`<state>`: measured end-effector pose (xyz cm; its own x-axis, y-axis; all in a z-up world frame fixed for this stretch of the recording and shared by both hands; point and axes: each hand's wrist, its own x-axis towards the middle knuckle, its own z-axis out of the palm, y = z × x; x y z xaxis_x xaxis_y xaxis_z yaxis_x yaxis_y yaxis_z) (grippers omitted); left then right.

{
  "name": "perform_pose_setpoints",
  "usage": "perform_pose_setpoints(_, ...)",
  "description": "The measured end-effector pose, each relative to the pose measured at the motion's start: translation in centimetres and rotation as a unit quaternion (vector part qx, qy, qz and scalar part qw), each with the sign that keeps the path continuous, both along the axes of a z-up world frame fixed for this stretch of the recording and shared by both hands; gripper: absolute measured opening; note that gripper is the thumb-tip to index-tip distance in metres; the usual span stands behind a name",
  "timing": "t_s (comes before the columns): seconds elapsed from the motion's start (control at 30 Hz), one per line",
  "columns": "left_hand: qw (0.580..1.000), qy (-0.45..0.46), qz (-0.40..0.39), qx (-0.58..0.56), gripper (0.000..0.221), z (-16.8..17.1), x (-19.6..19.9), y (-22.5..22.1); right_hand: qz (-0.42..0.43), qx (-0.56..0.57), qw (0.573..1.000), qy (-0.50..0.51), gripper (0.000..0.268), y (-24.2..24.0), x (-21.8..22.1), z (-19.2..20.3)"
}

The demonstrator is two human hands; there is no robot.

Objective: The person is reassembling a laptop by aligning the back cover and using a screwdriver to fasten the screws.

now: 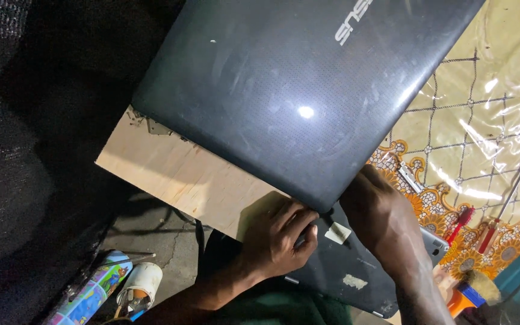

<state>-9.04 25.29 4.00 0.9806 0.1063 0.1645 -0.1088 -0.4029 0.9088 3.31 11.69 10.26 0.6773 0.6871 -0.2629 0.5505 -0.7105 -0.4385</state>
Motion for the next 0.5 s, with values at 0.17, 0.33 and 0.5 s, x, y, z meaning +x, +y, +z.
perform_pose_setpoints(0.17,1.000,0.002,0.005,-0.007,0.012,0.1,0.2,0.1,-0.068,-0.038,0.996,0.036,0.005,-0.7,-0.5,-0.3)
perform_pose_setpoints(0.33,1.000,-0.025,0.007,-0.009,0.011,-0.2,0.0,0.2,-0.161,0.009,0.987,0.003,0.009,-0.9,-2.4,2.2)
perform_pose_setpoints(0.5,0.999,-0.021,-0.003,0.048,0.023,-0.8,-0.3,0.0,-0.401,0.086,0.912,0.000,0.012,1.4,-5.3,9.5)
